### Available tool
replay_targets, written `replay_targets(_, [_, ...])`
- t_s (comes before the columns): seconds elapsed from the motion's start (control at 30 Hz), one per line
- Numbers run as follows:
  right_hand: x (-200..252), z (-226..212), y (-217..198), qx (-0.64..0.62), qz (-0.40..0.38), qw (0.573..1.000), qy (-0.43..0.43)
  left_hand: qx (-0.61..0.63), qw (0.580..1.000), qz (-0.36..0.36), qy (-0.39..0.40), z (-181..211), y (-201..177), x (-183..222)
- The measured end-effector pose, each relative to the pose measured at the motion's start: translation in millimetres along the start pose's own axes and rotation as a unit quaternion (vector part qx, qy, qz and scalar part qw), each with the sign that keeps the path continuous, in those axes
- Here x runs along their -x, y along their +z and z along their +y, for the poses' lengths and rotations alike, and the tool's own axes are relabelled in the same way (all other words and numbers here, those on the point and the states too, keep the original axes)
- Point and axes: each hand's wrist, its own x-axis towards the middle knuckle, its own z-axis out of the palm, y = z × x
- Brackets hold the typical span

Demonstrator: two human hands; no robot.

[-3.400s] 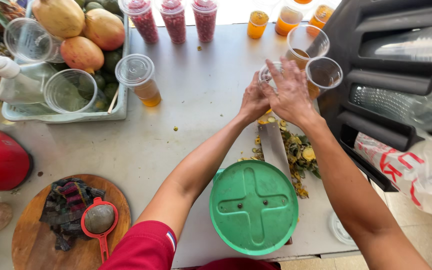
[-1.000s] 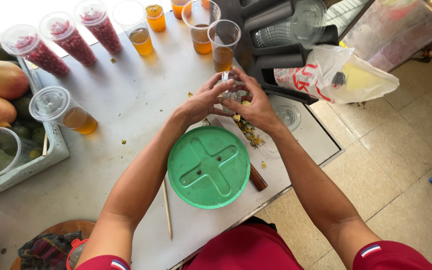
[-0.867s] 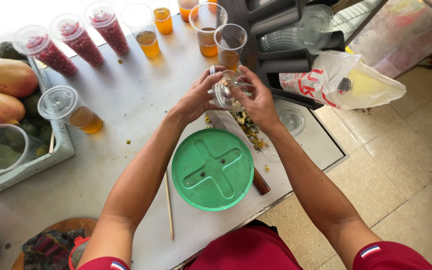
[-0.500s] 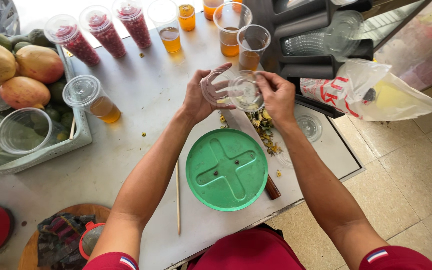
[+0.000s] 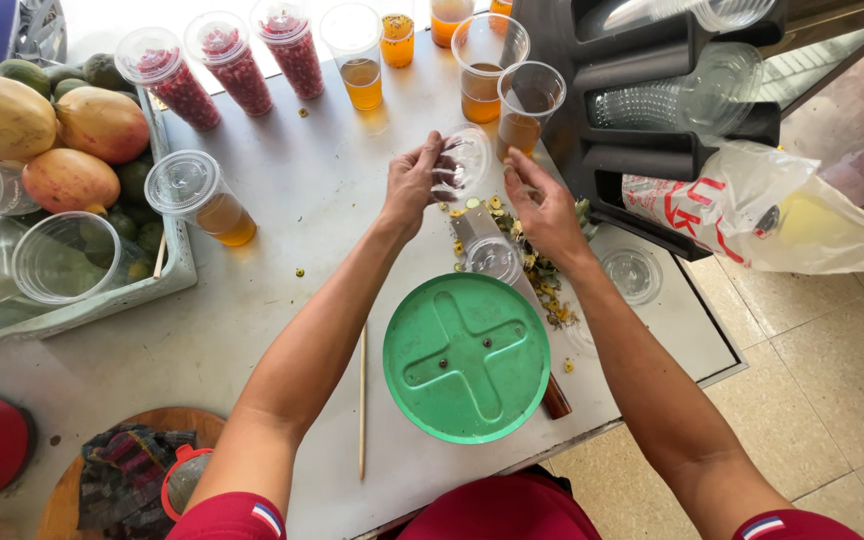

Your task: The person organizes plastic cups containing liquid on a counter, places lids on some of them, and then puts a tray of cups into a freezer.

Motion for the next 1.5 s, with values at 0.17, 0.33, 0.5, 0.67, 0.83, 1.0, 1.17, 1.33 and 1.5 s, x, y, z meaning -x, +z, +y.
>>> replay_targets(0.17, [-37.7,-36.5,25.1,-0.033,-0.028,0.996,-0.080,0.054,0.996,-0.074,0.014,-19.9,42.5,-24.2])
replay_targets(0.33, [-89.4,-39.6,-7.4,0.223,0.019,0.966,-0.133,-0.167,0.982,-0.084,0.011,-3.1,49.6,-43.6])
replay_targets(0.5, [-146.3,0.2,-29.3,0.451,0.009,0.887,-0.098,-0.447,0.884,-0.055,0.127,-16.5,56.1,-74.0])
replay_targets(0.67, [-154.9,41.2,-26.5,0.456,0.016,0.879,-0.139,-0.282,0.927,-0.114,0.220,-48.4,76.0,-104.3])
replay_targets(0.83, [-144.1,43.3,-18.8,0.465,-0.002,0.878,-0.116,-0.237,0.934,-0.089,0.254,-67.1,76.3,-104.3])
replay_targets(1.0, [-125.6,21.8,-5.2,0.494,-0.019,0.866,-0.081,-0.273,0.920,-0.069,0.274,-68.2,68.6,-94.2])
replay_targets(1.17, [-144.4,6.8,-9.6,0.481,-0.065,0.874,-0.024,-0.297,0.922,-0.041,0.246,-48.3,74.4,-88.8])
replay_targets(1.33, [-147.2,-12.0,-23.9,0.421,-0.147,0.894,-0.033,-0.267,0.933,-0.035,0.240,-15.1,59.6,-52.4])
replay_targets(1.5, [-171.8,-38.6,2.1,0.385,-0.223,0.894,-0.053,-0.281,0.944,0.037,0.168,17.7,26.0,-35.7])
